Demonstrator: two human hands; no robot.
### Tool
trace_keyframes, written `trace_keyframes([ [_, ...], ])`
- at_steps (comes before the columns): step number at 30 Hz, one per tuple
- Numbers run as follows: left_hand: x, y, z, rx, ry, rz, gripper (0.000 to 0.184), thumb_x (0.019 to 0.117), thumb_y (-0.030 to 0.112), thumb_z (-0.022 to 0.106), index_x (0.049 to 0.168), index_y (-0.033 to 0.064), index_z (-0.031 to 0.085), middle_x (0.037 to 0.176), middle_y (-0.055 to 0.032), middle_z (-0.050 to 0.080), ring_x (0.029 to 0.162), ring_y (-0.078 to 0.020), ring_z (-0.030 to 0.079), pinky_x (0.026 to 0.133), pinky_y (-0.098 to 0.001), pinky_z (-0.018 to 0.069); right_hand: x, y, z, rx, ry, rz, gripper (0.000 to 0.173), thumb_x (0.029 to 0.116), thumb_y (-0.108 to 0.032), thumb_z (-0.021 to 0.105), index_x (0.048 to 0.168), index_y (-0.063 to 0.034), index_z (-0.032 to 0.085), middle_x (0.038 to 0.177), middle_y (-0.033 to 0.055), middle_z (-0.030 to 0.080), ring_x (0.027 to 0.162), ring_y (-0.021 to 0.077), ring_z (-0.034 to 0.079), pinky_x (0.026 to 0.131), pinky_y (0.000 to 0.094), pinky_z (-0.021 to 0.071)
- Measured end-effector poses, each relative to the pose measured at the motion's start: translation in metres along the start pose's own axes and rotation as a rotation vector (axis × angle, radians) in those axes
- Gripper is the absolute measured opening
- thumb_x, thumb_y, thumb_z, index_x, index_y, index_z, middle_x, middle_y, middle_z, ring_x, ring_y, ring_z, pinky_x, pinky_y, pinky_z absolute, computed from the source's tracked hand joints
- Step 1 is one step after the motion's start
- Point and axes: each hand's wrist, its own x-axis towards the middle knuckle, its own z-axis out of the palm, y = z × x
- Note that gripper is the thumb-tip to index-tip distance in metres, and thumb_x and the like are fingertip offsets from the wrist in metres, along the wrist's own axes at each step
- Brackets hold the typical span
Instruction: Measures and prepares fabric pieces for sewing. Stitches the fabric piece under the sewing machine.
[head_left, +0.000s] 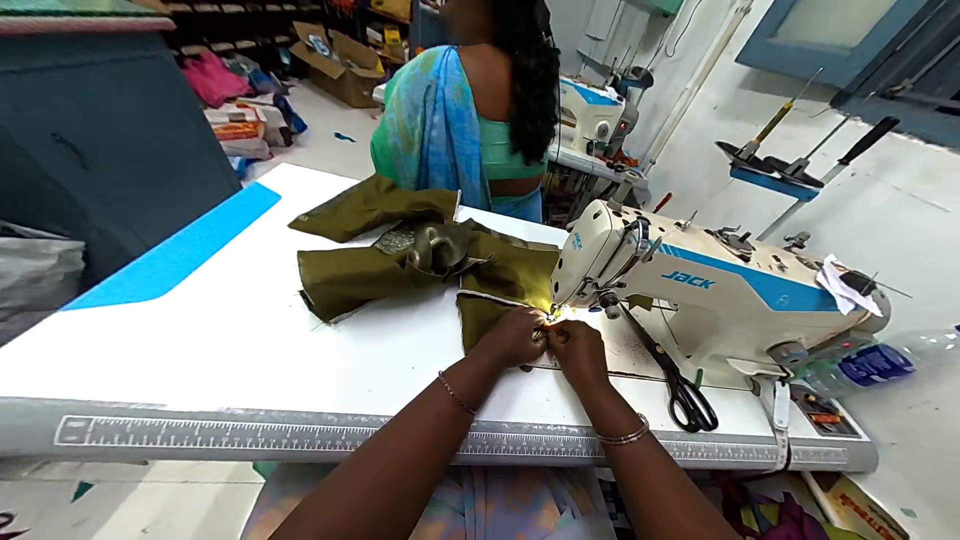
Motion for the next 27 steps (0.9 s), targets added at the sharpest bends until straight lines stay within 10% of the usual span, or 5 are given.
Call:
trace_keyframes([
  [10, 0.001, -0.001, 0.000, -0.017, -0.041, -0.053, 0.024, 0.0948, 0.012, 0.069, 0.114, -0.0021, 0.072, 0.128, -0.0166, 0.068, 0.128, -0.0301, 0.058, 0.114, -0.0446, 0.0409, 0.011, 0.012, -0.023, -0.192, -0.074, 0.358, 0.020, 0.0981, -0.005, 0.063, 0.109, 0.0112, 0.069, 0.111, 0.0306, 0.067, 0.109, 0.0453, 0.065, 0.095, 0.0587, 0.0504],
  [16, 0.004, -0.005, 0.004, -0.021, -0.027, -0.024, 0.024, 0.0961, 0.012, 0.068, 0.112, -0.0053, 0.072, 0.125, -0.0199, 0.068, 0.125, -0.0327, 0.060, 0.113, -0.0462, 0.0411, 0.000, -0.005, -0.005, 0.005, -0.024, 0.119, 0.020, 0.1001, -0.008, 0.063, 0.109, 0.0083, 0.069, 0.104, 0.0260, 0.069, 0.097, 0.0401, 0.068, 0.087, 0.0563, 0.0543],
  [27, 0.002, -0.004, 0.000, -0.024, -0.017, -0.029, 0.025, 0.0979, 0.016, 0.068, 0.112, -0.0033, 0.073, 0.124, -0.0188, 0.068, 0.125, -0.0324, 0.059, 0.112, -0.0458, 0.0415, 0.003, -0.023, -0.004, -0.125, -0.053, 0.242, 0.019, 0.0971, -0.004, 0.065, 0.108, 0.0109, 0.067, 0.110, 0.0306, 0.065, 0.104, 0.0454, 0.065, 0.090, 0.0586, 0.0525],
])
